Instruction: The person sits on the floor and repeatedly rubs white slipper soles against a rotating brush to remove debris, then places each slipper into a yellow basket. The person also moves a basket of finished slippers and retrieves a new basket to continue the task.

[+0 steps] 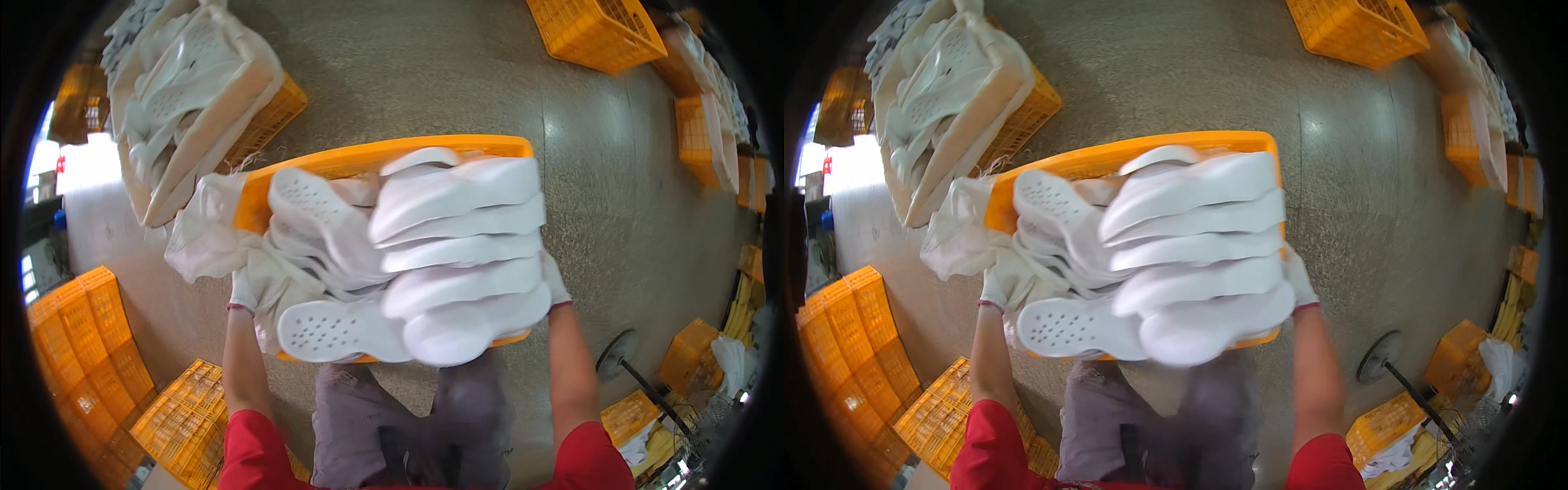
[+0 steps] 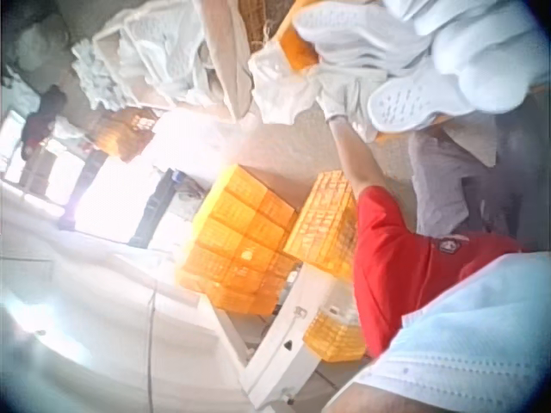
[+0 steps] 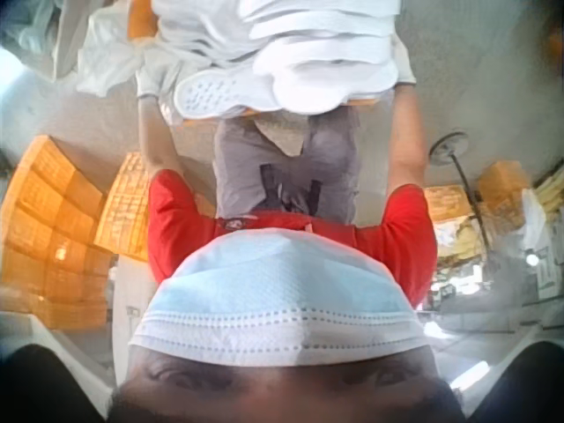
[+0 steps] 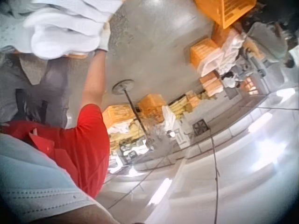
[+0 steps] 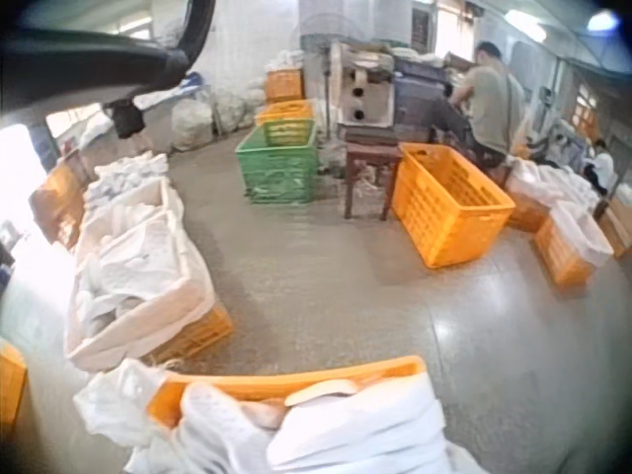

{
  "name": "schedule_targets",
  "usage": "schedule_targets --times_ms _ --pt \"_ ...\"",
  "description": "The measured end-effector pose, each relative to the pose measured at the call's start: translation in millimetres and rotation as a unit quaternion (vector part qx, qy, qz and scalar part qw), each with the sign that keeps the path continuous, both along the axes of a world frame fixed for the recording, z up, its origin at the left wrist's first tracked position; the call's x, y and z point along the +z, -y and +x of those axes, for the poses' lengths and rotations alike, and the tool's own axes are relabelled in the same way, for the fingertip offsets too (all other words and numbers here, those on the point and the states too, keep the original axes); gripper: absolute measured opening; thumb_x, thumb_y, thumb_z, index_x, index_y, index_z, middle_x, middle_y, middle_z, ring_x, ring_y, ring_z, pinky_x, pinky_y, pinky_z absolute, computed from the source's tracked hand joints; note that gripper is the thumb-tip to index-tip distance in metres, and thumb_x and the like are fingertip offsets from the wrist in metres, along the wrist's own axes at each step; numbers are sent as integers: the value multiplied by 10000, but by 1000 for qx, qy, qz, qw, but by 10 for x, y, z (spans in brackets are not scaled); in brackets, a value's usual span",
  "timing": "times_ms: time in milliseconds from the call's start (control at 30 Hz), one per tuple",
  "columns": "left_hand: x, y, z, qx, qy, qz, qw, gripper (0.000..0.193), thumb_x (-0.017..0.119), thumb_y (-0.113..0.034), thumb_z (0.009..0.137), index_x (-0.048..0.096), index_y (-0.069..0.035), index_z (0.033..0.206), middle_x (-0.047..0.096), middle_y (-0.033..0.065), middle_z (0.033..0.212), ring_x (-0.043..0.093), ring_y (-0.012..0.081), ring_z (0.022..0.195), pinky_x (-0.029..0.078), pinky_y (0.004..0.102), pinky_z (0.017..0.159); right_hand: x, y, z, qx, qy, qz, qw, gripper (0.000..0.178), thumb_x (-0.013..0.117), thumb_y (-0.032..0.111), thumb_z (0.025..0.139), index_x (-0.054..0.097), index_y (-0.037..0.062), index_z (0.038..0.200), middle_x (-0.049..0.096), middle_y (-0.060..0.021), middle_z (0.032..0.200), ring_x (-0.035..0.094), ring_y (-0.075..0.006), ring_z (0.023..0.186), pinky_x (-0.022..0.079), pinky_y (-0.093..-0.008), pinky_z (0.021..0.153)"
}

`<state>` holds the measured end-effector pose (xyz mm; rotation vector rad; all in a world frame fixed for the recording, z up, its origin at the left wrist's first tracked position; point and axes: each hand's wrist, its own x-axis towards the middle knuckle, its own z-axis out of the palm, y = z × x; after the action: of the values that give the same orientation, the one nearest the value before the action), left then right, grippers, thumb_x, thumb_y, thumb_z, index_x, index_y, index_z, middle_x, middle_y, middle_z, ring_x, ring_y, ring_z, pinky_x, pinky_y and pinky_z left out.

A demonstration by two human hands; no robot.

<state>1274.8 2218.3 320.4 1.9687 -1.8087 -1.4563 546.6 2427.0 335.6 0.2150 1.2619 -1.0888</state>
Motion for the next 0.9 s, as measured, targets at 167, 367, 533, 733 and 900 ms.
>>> schedule_targets --times_ms 167,367,533,733,900 --pt "565 -59 -523 -359 465 -114 801 354 617 -69 901 717 19 1229 759 196 1224 712 396 1105 577 471 1010 -117 -30 -356 144 -365 -46 919 280 720 114 1019 762 -36 1253 794 -53 1110 696 -119 997 562 -298 874" --pt "2449 220 -1999 1 201 -116 973 430 733 -78 801 722 17 1220 768 193 1111 728 393 1126 570 462 1035 682 -358 -1410 48 -267 -95 958 303 678 120 1034 756 -46 1276 798 -70 1124 710 -136 1037 582 -322 901" --pt "3399 911 -2837 21 35 -198 979 484 757 -25 815 660 24 1286 747 174 1230 720 251 1156 617 391 940 2026 -220 -2258 -31 -278 -119 953 323 669 147 1034 746 -44 1282 793 -81 1135 715 -154 1048 587 -334 911" --pt "3881 2260 -3860 41 -282 -112 952 425 643 -122 1067 578 -36 1478 692 98 1359 705 242 1178 581 360 1034 3540 942 -2495 -106 -299 -155 936 347 657 180 1033 734 -41 1289 787 -94 1148 721 -175 1062 594 -349 923" --pt "4520 3874 -4755 -22 -306 -104 946 386 695 -254 1044 678 -23 1352 738 96 1285 688 251 1170 560 383 1000 4304 2354 -2401 -155 -293 -192 924 367 647 207 1032 724 -39 1294 781 -105 1159 726 -193 1074 600 -362 933"
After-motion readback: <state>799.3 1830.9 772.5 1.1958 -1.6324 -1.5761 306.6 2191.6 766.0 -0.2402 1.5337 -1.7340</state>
